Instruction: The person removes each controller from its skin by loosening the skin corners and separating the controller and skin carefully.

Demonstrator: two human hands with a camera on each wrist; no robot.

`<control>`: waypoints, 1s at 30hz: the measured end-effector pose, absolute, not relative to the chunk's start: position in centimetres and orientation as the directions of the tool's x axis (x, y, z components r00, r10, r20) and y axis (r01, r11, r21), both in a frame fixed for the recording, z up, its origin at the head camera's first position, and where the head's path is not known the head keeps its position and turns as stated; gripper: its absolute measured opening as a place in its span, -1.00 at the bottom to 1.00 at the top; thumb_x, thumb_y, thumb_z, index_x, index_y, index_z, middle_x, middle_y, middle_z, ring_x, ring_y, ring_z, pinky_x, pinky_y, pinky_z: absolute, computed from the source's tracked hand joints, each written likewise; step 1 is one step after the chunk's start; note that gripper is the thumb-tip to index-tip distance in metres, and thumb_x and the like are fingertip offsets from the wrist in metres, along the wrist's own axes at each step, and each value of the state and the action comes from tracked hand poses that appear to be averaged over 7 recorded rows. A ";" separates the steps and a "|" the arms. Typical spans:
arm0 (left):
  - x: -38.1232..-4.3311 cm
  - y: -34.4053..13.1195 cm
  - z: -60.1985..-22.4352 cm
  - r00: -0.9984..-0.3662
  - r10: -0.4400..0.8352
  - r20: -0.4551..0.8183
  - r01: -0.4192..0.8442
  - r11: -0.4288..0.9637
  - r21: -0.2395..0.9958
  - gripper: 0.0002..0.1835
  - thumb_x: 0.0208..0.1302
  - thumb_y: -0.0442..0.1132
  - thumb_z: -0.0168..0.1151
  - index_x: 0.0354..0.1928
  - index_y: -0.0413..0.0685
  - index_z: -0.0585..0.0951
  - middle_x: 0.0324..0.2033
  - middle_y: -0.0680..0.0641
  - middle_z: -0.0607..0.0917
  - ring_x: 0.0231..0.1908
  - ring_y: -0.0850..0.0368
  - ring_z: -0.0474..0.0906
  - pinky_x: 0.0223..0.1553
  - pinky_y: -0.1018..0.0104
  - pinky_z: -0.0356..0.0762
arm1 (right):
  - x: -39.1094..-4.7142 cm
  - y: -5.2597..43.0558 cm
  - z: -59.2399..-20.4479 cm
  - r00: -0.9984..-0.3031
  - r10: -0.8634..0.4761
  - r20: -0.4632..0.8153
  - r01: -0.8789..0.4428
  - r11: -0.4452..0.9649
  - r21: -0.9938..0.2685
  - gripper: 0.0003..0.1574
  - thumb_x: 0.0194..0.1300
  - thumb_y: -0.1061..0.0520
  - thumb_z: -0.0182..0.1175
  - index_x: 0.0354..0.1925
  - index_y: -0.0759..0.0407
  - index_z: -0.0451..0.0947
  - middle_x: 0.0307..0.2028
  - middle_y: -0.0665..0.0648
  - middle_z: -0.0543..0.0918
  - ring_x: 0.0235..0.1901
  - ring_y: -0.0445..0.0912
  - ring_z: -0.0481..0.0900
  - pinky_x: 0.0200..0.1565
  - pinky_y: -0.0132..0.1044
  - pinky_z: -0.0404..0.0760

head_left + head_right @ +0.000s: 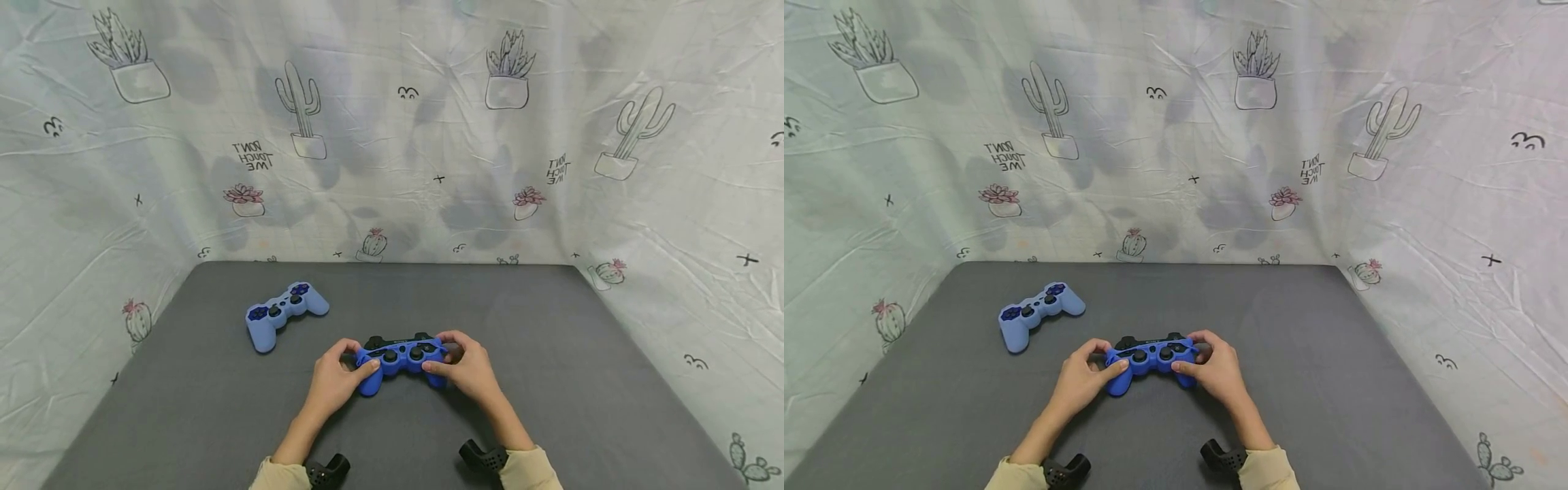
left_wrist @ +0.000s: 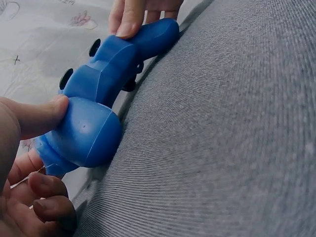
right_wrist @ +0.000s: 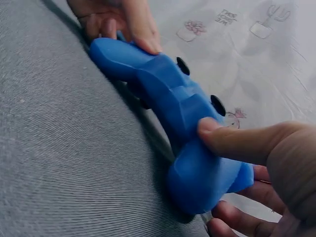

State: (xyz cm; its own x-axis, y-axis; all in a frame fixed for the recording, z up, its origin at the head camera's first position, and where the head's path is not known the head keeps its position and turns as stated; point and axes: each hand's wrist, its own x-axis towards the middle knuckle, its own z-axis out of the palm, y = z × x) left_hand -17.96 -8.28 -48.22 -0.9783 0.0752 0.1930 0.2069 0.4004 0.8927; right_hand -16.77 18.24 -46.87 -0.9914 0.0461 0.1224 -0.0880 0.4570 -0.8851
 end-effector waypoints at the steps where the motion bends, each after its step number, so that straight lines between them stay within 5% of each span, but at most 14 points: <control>1: -18.0 -8.3 -48.2 -0.980 0.076 0.185 0.200 0.403 0.893 -0.60 0.05 -0.04 0.55 -0.16 -0.04 0.59 -0.53 0.04 0.53 -0.70 0.29 0.30 -0.65 0.36 0.26 | -16.8 18.2 -46.8 -0.993 0.044 0.110 -0.078 0.453 -0.888 -0.28 -0.16 0.06 0.65 0.01 0.07 0.60 -0.46 0.09 0.59 -0.54 -0.07 0.51 -0.59 -0.21 0.51; 6: -18.0 -8.2 -48.2 -0.983 0.085 0.163 0.183 0.410 0.893 -0.57 0.08 -0.03 0.53 -0.12 -0.05 0.57 -0.68 0.05 0.42 -0.71 0.27 0.28 -0.66 0.36 0.24 | -16.7 18.1 -46.4 -0.997 0.032 0.077 -0.053 0.477 -0.877 -0.17 -0.26 0.10 0.69 0.03 0.09 0.55 -0.41 0.11 0.58 -0.53 -0.05 0.51 -0.58 -0.18 0.53; 13: -17.9 -8.1 -48.2 -0.985 0.078 0.157 0.175 0.418 0.891 -0.60 0.08 -0.03 0.53 -0.11 0.02 0.59 -0.40 0.03 0.56 -0.71 0.27 0.26 -0.66 0.36 0.24 | -16.9 18.0 -46.5 -0.992 0.065 0.111 -0.062 0.512 -0.857 -0.27 -0.36 0.06 0.72 -0.21 0.05 0.52 -0.64 0.04 0.45 -0.65 -0.13 0.37 -0.60 -0.27 0.36; 18: -17.8 -8.0 -48.2 -0.984 0.086 0.154 0.176 0.417 0.892 -0.62 0.09 -0.05 0.52 -0.13 0.02 0.58 -0.48 0.03 0.52 -0.71 0.27 0.23 -0.67 0.37 0.22 | -16.9 18.1 -46.7 -0.993 0.078 0.090 -0.041 0.489 -0.871 -0.29 -0.37 0.08 0.73 -0.25 0.02 0.51 -0.68 0.00 0.38 -0.68 -0.16 0.29 -0.62 -0.30 0.29; 30: -17.9 -7.8 -48.1 -0.984 0.071 0.161 0.176 0.423 0.889 -0.61 0.10 -0.06 0.52 -0.11 0.01 0.58 -0.33 0.00 0.60 -0.72 0.26 0.27 -0.66 0.35 0.27 | -17.3 18.2 -46.6 -0.989 0.094 0.111 -0.049 0.500 -0.865 -0.33 -0.42 0.07 0.74 -0.38 0.05 0.49 -0.70 -0.02 0.33 -0.69 -0.18 0.25 -0.63 -0.32 0.22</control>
State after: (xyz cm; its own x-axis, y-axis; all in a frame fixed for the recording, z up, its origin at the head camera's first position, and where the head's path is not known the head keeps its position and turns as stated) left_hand -17.93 -7.84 -48.12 -0.9844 0.0714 0.1609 0.1759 0.4226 0.8891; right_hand -17.32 18.21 -46.57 -0.9894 0.0943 0.1107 -0.0491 0.4999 -0.8647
